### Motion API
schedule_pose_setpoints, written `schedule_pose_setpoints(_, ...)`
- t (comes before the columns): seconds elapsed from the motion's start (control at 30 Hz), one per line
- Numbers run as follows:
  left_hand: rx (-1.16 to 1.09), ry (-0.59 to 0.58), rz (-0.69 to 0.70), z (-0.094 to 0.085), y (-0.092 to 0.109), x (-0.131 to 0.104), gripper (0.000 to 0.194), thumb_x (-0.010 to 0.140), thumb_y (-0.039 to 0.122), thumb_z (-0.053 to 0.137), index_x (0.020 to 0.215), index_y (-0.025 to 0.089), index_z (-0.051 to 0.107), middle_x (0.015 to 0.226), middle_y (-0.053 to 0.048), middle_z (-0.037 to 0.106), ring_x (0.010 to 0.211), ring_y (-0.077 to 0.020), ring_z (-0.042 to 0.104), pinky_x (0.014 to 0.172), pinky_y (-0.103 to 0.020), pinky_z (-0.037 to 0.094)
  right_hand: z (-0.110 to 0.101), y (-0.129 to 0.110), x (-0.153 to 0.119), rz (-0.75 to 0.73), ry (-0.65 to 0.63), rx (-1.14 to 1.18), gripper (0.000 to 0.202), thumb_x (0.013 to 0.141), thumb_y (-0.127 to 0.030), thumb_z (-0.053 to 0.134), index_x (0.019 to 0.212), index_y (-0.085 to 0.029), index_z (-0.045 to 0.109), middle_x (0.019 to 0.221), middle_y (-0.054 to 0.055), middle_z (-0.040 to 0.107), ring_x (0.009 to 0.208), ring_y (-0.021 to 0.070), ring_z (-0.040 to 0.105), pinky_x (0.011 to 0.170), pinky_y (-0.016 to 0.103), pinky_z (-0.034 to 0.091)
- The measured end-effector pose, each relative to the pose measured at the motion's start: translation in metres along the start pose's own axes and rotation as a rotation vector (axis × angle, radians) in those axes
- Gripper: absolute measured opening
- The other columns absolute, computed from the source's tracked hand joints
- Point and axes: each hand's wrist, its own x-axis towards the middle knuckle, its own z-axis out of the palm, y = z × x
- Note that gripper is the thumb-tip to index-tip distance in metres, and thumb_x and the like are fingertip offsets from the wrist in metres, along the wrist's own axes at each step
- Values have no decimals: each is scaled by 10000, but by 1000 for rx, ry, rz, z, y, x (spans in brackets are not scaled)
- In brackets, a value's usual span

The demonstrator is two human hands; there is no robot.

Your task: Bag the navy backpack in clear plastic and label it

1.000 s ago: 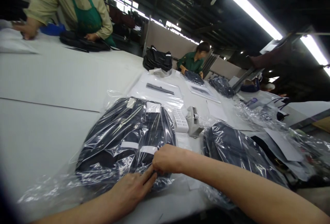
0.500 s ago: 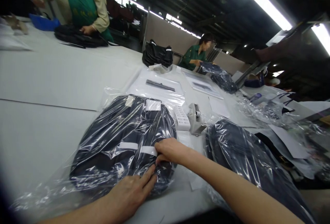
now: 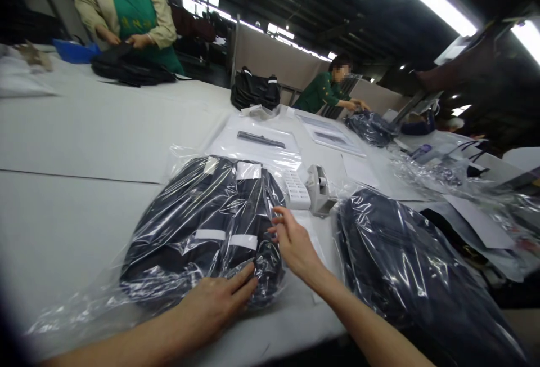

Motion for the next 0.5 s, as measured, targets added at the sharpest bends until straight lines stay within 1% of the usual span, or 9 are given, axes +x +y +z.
schedule_pose_setpoints(0.07,-133,38,-19,-5,-2,-1,454,863,257,470,1312,238,404,1426,-104,369,850,-245,656,688,-366,547,-10,-13,-9,-96,161,57,275,859,-216,430,1132,-212,467,928,46,581,748,149,612,647,293,529)
schedule_pose_setpoints(0.13,-333,136,-51,-10,-5,-2,370,900,292,423,1266,267,466,1389,-59,433,967,-244,627,804,-371,521,-6,-25,-30,-232,213,85,190,857,-170,431,1028,-207,505,823,22,585,648,121,579,584,247,498)
schedule_pose_setpoints(0.17,-455,211,-83,-12,-8,-2,329,917,300,391,1222,267,512,1351,-43,481,1030,-234,599,873,-365,488,2,-29,-42,-345,174,66,167,846,-134,422,959,-205,523,776,13,581,627,114,566,574,234,482)
schedule_pose_setpoints(0.23,-710,374,-191,-15,-14,-2,299,932,319,363,1105,243,595,1221,-33,591,1085,-202,560,951,-328,427,28,-31,-63,-647,-9,-30,176,797,-84,410,824,-198,542,716,9,578,615,110,555,570,223,457)
schedule_pose_setpoints(0.27,-830,442,-264,-15,-18,-1,293,929,337,376,1050,226,618,1121,-36,641,1042,-189,575,925,-301,435,44,-28,-69,-799,-101,-94,174,760,-78,414,769,-194,545,702,10,581,608,109,548,565,224,445)
schedule_pose_setpoints(0.33,-1057,525,-421,-14,-25,1,303,910,393,411,985,194,626,850,-30,678,752,-147,611,684,-234,484,75,-19,-71,-1013,-214,-218,134,682,-105,433,682,-190,537,669,7,576,561,112,511,527,238,412)
schedule_pose_setpoints(0.4,-1287,565,-549,-11,-30,5,338,877,456,451,952,165,606,675,-1,626,460,-80,454,424,-178,344,98,-6,-62,-1044,-228,-279,107,634,-135,435,633,-189,527,617,5,543,532,122,471,502,252,393)
schedule_pose_setpoints(0.47,-1483,635,-617,-9,-33,10,367,845,492,486,914,144,578,685,-4,619,377,-33,285,366,-163,194,110,3,-52,-945,-244,-260,140,636,-133,422,657,-182,551,649,24,543,610,144,501,563,258,430)
schedule_pose_setpoints(0.5,-1559,679,-629,-9,-35,11,378,833,503,499,897,136,564,730,-23,631,375,-22,260,369,-161,173,113,5,-49,-868,-253,-236,170,658,-123,418,705,-174,574,701,38,557,681,155,523,621,263,451)
